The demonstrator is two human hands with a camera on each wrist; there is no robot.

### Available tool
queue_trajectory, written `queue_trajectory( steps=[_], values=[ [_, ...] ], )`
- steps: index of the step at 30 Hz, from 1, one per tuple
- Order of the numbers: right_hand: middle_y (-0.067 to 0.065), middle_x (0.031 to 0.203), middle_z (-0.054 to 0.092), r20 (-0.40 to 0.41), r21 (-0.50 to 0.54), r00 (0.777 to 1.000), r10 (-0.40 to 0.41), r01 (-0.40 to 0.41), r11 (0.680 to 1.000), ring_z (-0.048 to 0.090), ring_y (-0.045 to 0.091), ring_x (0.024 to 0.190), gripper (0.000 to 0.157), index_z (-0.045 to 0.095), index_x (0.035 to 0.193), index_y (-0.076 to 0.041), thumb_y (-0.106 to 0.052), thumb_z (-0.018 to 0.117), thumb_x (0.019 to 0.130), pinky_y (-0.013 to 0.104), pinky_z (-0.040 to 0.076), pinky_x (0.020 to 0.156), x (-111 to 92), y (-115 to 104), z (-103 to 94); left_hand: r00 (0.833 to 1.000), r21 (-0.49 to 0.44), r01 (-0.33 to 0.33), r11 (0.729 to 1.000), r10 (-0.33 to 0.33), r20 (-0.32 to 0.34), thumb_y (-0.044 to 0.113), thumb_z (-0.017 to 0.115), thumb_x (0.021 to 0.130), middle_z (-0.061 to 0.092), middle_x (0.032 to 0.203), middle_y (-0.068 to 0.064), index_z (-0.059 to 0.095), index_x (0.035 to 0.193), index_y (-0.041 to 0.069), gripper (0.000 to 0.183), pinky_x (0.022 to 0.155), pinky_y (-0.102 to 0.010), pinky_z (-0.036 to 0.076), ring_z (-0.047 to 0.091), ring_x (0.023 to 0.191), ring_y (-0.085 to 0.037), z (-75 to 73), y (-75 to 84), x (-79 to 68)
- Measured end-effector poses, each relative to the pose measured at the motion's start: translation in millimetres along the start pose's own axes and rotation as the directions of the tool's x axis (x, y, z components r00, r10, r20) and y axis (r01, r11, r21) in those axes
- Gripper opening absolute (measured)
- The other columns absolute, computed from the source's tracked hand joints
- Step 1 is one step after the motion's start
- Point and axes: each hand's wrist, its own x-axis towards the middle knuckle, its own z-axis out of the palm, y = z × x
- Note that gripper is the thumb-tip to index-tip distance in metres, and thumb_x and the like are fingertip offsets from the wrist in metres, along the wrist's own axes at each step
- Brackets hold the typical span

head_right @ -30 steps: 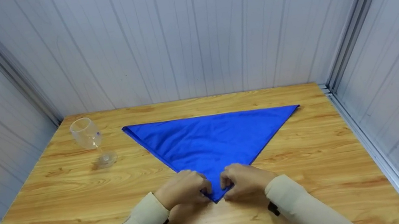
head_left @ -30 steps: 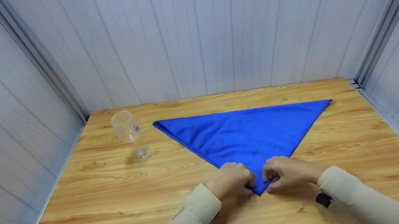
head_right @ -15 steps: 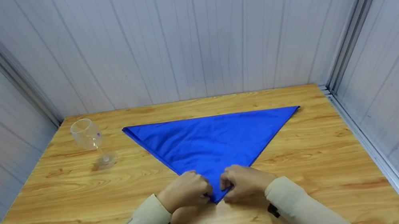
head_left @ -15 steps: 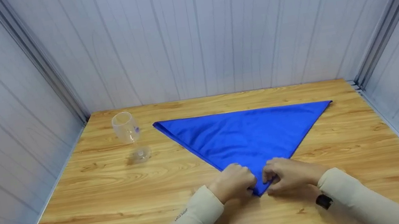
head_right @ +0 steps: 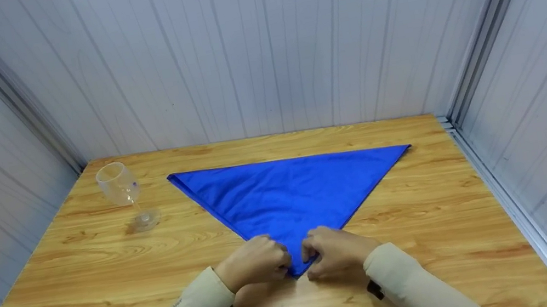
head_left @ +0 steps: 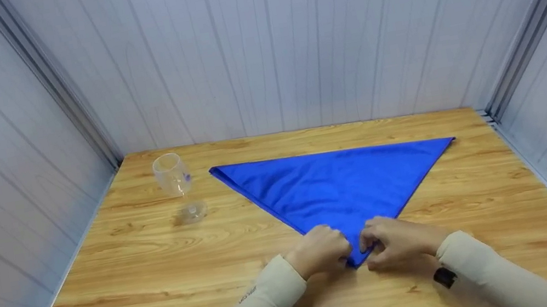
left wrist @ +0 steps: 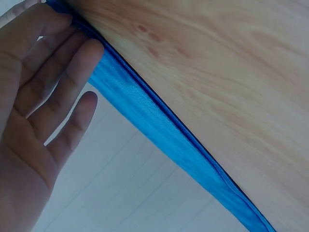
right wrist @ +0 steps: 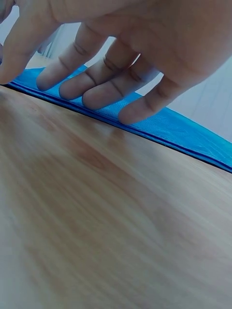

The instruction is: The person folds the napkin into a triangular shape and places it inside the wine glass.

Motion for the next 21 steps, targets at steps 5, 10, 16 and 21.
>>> queue_trajectory(
  steps=[5,10,16,21],
  values=[
    [-0.004,0.094,0.055,-0.008,-0.035,1.000,0.009,-0.010,0.999,0.045,0.013,0.084,0.029,0.067,0.097,-0.019,-0.042,0.079,0.085,0.028,0.043,0.073,-1.6,-6.3,1.9,0.999,-0.150,0.028,0.988,-0.031,-0.014,0.021,0.077,0.077,0.057,0.060,0.009,0.067,0.064,0.023,0.017,0.050,-0.028,0.046,0.046,0.052,-0.010,2.8,-5.9,-2.3],
    [-0.004,0.090,0.050,-0.035,-0.108,0.999,0.028,-0.031,0.994,0.039,0.011,0.080,0.031,0.062,0.093,-0.018,-0.043,0.079,0.085,0.028,0.038,0.069,0.8,-13.5,6.0,0.998,-0.301,0.069,0.951,-0.067,0.018,0.018,0.076,0.078,0.046,0.057,0.011,0.062,0.061,0.022,0.021,0.051,-0.029,0.043,0.041,0.054,-0.010,5.2,-11.1,-3.9],
    [-0.006,0.089,0.050,-0.047,-0.125,0.998,0.044,-0.050,0.991,0.039,0.013,0.081,0.026,0.062,0.090,-0.019,-0.039,0.078,0.087,0.029,0.038,0.069,2.0,-17.8,7.9,0.998,-0.322,0.068,0.944,-0.064,0.023,0.018,0.075,0.079,0.050,0.059,0.011,0.065,0.064,0.023,0.019,0.052,-0.029,0.044,0.045,0.055,-0.010,5.8,-11.6,-3.4],
    [-0.007,0.089,0.051,-0.060,-0.151,0.996,0.059,-0.068,0.986,0.040,0.012,0.080,0.027,0.061,0.091,-0.019,-0.040,0.077,0.087,0.029,0.037,0.068,3.1,-19.4,9.7,0.997,-0.339,0.075,0.938,-0.069,0.031,0.019,0.076,0.080,0.051,0.060,0.011,0.064,0.064,0.022,0.020,0.053,-0.029,0.044,0.047,0.056,-0.009,7.4,-12.5,-4.0]
  ],
)
